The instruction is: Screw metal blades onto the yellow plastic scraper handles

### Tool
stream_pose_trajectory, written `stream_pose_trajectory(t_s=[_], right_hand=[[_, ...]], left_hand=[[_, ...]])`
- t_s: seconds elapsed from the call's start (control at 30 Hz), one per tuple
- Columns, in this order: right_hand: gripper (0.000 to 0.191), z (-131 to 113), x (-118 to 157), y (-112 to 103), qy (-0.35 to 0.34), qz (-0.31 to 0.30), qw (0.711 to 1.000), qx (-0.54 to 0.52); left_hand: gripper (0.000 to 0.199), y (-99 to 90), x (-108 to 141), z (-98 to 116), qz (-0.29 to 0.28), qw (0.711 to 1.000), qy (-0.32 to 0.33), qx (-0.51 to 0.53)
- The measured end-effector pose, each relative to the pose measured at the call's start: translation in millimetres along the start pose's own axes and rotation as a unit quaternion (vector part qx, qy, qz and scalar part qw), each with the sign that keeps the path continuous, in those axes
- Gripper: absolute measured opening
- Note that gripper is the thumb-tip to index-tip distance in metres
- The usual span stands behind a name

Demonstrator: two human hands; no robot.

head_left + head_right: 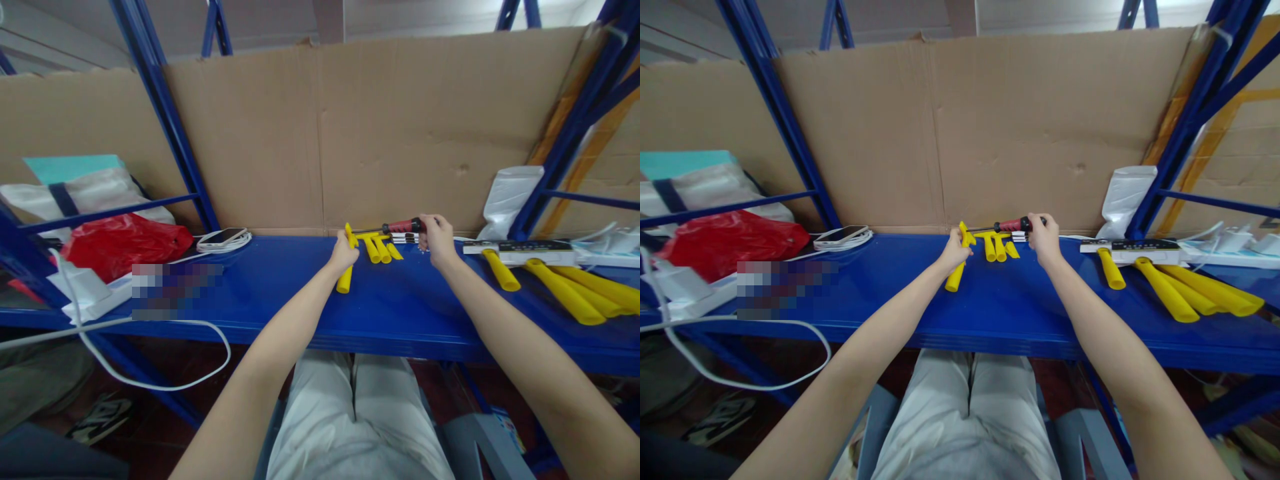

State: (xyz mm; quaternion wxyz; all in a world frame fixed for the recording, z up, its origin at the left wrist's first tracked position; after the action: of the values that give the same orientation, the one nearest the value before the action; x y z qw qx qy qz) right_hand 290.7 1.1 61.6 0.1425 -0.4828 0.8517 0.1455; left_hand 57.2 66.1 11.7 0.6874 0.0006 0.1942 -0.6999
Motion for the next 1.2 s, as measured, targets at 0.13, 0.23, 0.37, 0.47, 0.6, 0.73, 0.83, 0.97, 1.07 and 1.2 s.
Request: stream_pose_trajectory(t_s=[0.13, 0.23, 0.37, 0.47, 0.6, 0.73, 0.83, 0.97, 1.07, 1.2], right_hand=[[0.032, -6.4, 3.6, 0.9, -0.011, -0.006, 1.000, 0.021], [0.039, -6.5, 2.8, 0.0, -0.027, -0.006, 0.999, 0.042], [0.037, -0.3, 1.2, 1.1, -0.004, -0.016, 1.000, 0.011], [0.032, -0.6, 0.7, 1.7, -0.004, -0.020, 1.000, 0.004], [0.036, -5.1, -0.9, -1.3, -0.043, -0.011, 0.998, 0.038], [0.039, 1.3, -3.0, -1.8, -0.021, -0.013, 0.999, 0.028], [0.033, 6.9, -3.9, 0.2, 0.011, -0.020, 1.000, 0.001], [0.033, 5.4, -6.6, -1.9, -0.011, -0.011, 1.000, 0.006], [0.041, 1.7, -7.7, -5.3, -0.045, 0.000, 0.998, 0.036], [0.041, 0.9, -5.2, -4.9, -0.028, 0.007, 0.999, 0.039]], left_hand=[[0.047, 0.0, -1.2, 0.5, -0.003, 1.000, 0.008, -0.003], [0.046, 0.5, -2.0, -0.6, -0.005, 1.000, 0.007, -0.005], [0.047, 0.5, -2.4, -1.1, -0.004, 1.000, 0.008, -0.005], [0.048, 0.5, -2.2, -0.2, -0.005, 1.000, 0.012, -0.009], [0.047, 1.2, -1.8, -1.1, -0.012, 1.000, 0.007, -0.016], [0.048, 0.3, -1.2, -1.8, -0.004, 1.000, 0.002, -0.019], [0.049, 0.3, -1.0, -1.2, -0.003, 1.000, 0.002, -0.019], [0.051, 0.3, -1.7, -0.1, -0.003, 1.000, 0.008, -0.014], [0.051, 1.0, -3.1, -1.1, -0.004, 1.000, 0.010, -0.009], [0.051, 2.3, -5.5, -3.5, -0.007, 1.000, 0.012, -0.005]])
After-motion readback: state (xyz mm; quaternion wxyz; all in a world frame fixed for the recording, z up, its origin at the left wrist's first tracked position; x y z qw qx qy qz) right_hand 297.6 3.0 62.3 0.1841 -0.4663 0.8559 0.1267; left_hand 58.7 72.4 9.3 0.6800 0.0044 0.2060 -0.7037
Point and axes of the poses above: each hand's wrist, its own x-axis away from the middle knuckle, its own y-axis out of the palm, z = x × y, the point moved 8 cm from there along -x, towards the middle knuckle, and after that the axes turned 3 degrees about x, right-handed, at the moved point
